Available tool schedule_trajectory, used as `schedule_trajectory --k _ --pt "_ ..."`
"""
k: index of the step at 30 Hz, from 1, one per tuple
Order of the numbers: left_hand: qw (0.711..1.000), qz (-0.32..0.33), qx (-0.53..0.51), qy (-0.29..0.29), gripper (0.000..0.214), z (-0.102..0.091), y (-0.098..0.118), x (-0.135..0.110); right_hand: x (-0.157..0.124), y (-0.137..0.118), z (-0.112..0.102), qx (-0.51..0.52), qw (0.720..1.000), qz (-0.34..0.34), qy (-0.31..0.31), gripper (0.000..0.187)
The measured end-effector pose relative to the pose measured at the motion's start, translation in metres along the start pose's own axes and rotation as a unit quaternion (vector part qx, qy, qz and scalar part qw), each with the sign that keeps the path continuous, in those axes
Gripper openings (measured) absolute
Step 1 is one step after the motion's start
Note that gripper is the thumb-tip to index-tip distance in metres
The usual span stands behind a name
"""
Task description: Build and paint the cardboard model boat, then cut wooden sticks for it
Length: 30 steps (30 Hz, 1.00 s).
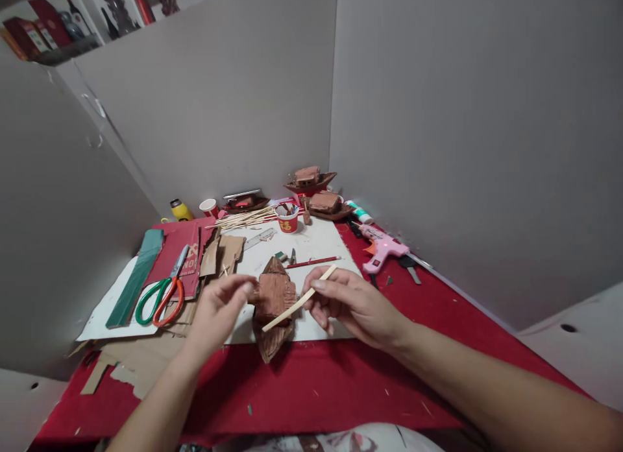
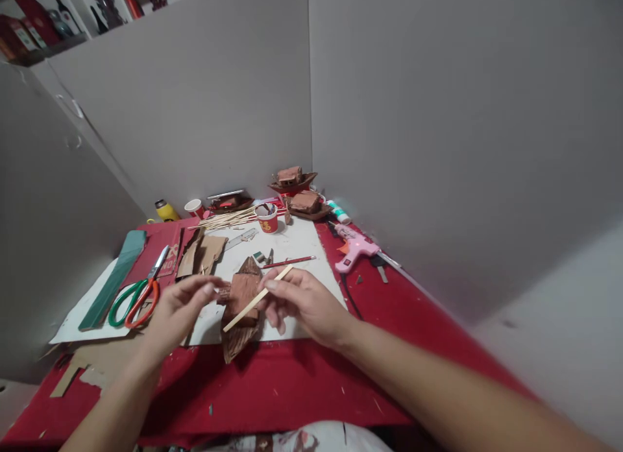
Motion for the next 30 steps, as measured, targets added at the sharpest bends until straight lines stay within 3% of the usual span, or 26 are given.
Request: schedule_trajectory --k 2,3,6,9,14,20,22,25,27,30 --pt "0.993 -0.022 -0.016 -0.115 0.029 0.025 0.008 -0.017 0.0 0.003 0.0 -0.008 1.0 0.008 -0.015 0.023" --pt "0.977 -0.053 -0.042 -0.201 0.028 0.038 0.01 -0.024 0.0 0.004 0.0 -0.012 1.0 0.01 -0.023 0.024" --pt "0.956 -0.072 -0.058 -0.28 0.028 0.052 0.011 -0.034 -0.002 0.006 0.001 -0.031 0.998 0.014 -0.052 0.025" --pt "0.957 -0.061 -0.061 -0.278 0.027 0.053 0.007 -0.032 -0.004 0.006 0.001 -0.052 0.996 0.016 -0.075 0.026" --pt "0.938 -0.021 -0.103 -0.33 0.027 0.056 0.015 -0.034 -0.007 0.005 0.002 -0.079 0.993 0.015 -0.082 0.024" --pt "0.954 0.01 0.025 -0.297 0.029 0.052 0.024 -0.032 -0.012 0.005 0.001 -0.158 0.985 -0.026 -0.07 0.017" --pt "0.956 0.025 0.069 -0.283 0.032 0.052 0.024 -0.031 -0.014 0.0 0.003 -0.249 0.961 -0.085 -0.079 0.015" --pt "0.958 0.057 0.137 -0.247 0.034 0.052 0.025 -0.028 -0.017 -0.013 0.008 -0.389 0.894 -0.2 -0.094 0.016" --pt "0.955 0.084 0.173 -0.226 0.032 0.053 0.027 -0.025 -0.018 -0.02 0.01 -0.44 0.853 -0.265 -0.096 0.017" --pt "0.951 0.112 0.203 -0.204 0.029 0.057 0.031 -0.02 -0.018 -0.027 0.01 -0.476 0.811 -0.327 -0.096 0.019"
Point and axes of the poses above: each hand's wrist, its own x-axis towards the middle knuckle, its own z-axis out of the palm, y = z × x, the point moved 4 cm from there along x, towards the middle knuckle, and after that the axes turned 9 degrees about -z, right-handed, at the moved point
